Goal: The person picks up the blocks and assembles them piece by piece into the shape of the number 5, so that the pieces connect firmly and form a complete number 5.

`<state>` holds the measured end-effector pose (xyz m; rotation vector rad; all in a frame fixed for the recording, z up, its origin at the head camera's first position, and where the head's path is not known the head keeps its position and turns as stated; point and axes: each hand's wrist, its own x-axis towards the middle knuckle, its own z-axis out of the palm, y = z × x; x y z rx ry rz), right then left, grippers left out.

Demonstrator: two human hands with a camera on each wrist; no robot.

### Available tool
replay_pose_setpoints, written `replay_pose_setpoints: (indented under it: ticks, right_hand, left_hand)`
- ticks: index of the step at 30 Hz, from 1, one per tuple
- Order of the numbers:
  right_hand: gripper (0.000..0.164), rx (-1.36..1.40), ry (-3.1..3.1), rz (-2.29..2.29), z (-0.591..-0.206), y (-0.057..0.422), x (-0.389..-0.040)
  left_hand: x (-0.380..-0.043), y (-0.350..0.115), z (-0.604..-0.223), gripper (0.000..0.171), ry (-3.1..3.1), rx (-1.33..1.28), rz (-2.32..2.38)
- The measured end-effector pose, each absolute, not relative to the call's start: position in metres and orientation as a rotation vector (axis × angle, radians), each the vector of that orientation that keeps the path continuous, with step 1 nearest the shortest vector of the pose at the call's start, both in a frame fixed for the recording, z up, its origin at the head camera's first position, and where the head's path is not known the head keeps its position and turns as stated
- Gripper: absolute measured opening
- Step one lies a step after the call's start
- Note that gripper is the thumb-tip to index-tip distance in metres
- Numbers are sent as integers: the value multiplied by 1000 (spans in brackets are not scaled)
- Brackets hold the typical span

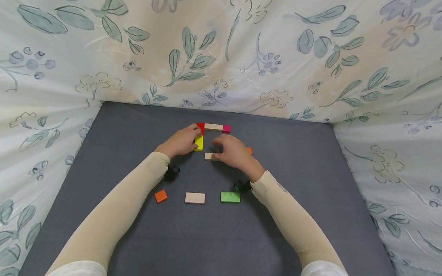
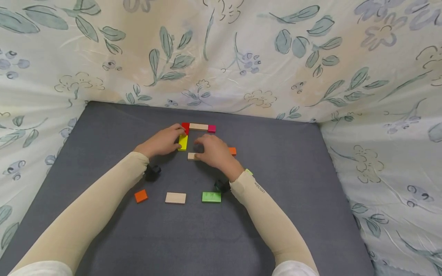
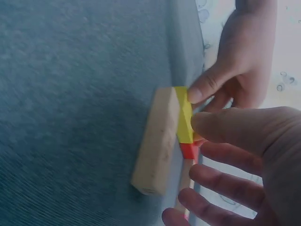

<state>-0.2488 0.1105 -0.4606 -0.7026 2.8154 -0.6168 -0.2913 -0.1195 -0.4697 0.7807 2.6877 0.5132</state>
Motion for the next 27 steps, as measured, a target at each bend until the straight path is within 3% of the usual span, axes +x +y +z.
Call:
replay_pose_setpoints:
  ticks: [27]
  right_hand:
    - [22,-718,2831,-647,-481,103,-236]
  left_hand:
    - [-288,-124,-470,49,2689,777,545]
